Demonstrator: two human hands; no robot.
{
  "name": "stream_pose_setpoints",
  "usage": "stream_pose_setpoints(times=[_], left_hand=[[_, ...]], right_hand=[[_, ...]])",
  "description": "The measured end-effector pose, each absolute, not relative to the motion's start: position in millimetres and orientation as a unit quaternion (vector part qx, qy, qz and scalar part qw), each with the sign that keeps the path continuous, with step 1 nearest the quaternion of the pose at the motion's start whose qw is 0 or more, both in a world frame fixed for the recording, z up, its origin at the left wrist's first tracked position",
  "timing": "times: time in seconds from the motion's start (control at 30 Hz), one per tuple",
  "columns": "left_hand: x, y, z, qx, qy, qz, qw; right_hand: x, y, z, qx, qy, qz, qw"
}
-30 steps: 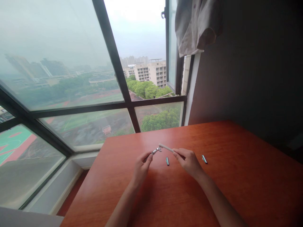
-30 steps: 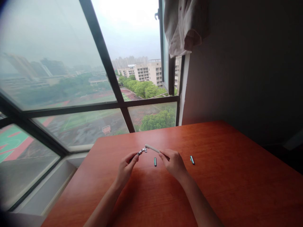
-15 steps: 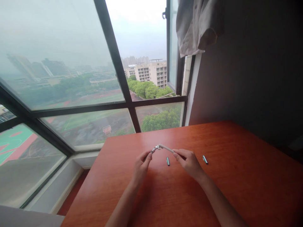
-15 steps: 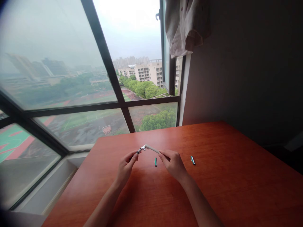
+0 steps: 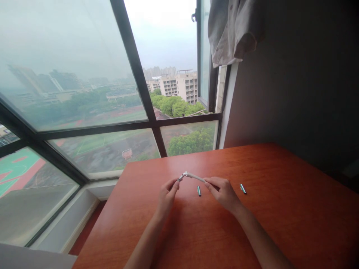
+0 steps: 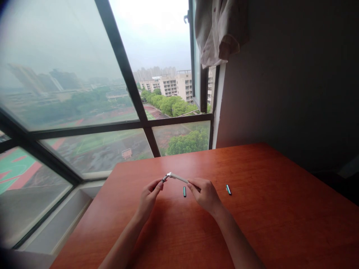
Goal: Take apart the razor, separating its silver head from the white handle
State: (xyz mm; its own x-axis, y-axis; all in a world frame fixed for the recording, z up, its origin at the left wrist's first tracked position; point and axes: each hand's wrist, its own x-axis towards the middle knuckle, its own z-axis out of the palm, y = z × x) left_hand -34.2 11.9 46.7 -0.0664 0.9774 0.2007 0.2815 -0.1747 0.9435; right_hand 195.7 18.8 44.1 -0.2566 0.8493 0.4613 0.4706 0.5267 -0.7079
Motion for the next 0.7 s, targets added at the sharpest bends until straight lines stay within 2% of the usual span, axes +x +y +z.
stream_pose_setpoints(times=[0.47,0.7], left_hand=[[-35.5,12.5,44.6,0.582,0.536,0.499,0.354],[-30.2,9.6,46.3,0.574,0.522,0.492,0.395]], right_hand=[[195.5,18.0,44.1,-0.425,-0.762,0.236,0.427],[191.6,17.7,44.3,-0.445,-0.733,0.241,0.454]])
